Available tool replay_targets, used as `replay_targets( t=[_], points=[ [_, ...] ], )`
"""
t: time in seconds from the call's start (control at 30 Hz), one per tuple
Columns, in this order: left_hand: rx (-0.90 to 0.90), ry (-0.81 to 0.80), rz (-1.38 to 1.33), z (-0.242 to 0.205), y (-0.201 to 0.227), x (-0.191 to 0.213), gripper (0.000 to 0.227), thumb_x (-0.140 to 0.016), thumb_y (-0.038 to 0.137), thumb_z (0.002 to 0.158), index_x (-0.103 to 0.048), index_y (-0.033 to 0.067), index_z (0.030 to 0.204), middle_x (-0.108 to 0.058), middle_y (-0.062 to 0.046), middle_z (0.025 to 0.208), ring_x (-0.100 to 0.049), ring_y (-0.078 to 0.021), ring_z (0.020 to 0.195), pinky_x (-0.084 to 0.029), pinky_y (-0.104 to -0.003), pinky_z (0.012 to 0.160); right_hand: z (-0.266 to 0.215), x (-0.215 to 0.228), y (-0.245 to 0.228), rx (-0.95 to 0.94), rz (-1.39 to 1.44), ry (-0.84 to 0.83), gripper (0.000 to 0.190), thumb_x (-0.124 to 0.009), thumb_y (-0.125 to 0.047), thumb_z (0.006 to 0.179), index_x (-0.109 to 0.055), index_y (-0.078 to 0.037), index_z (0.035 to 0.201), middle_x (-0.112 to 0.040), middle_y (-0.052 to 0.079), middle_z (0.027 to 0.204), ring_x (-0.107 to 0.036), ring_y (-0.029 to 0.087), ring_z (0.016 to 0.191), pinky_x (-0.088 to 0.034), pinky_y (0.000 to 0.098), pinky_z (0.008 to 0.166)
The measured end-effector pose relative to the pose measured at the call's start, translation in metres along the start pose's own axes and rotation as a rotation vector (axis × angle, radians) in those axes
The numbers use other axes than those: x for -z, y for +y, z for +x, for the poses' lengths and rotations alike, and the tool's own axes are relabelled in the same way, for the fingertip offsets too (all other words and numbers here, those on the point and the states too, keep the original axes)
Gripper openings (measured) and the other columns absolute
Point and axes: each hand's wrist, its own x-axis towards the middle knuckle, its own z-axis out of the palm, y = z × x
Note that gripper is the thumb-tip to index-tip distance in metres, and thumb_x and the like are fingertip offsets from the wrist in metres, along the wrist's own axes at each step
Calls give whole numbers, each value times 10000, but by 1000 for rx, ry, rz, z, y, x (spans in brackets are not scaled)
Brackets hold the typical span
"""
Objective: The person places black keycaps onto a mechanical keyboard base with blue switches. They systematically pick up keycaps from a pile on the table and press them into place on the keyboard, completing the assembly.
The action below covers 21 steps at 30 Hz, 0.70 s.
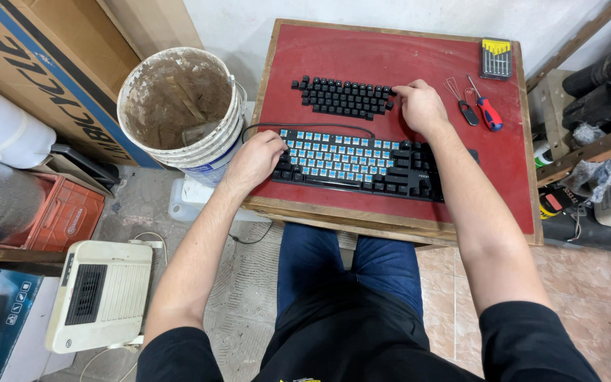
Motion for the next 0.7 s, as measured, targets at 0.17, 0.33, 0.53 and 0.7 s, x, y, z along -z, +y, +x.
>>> replay_targets(
  t=[0.17,0.33,0.53,0.7],
  points=[
    [-14,82,-16,-7,3,-1,142,-737,85,1005,-822,151,1097,-713,-19,1181,-783,-256,1130,-664,-356,951,13,-20,14,18,-62,7,251,-800,-163,1046,-818,-182,1296,-732,96,1248,-767,388,1188,-674,522,968],
    [15,144,-75,-13,3,-7,209,-713,57,985,-838,147,1126,-703,-26,1180,-787,-277,1103,-678,-389,925,1,-15,16,24,-73,31,143,-862,-194,981,-798,-165,1105,-746,57,1059,-799,353,1074,-684,513,889],
    [4,165,-45,-17,0,-10,304,-696,53,978,-840,201,1201,-692,17,1214,-773,-231,1118,-665,-361,955,-58,55,-38,76,303,-38,196,-842,-142,938,-818,-122,1131,-806,133,1024,-820,329,992,-665,471,861],
    [-32,144,45,-22,13,15,316,-694,47,987,-861,187,1216,-703,-1,1241,-749,-225,1137,-663,-357,953,-102,96,-67,168,245,-127,149,-801,-16,988,-855,-23,1127,-832,197,1069,-825,384,1027,-686,462,857]
  ],
)
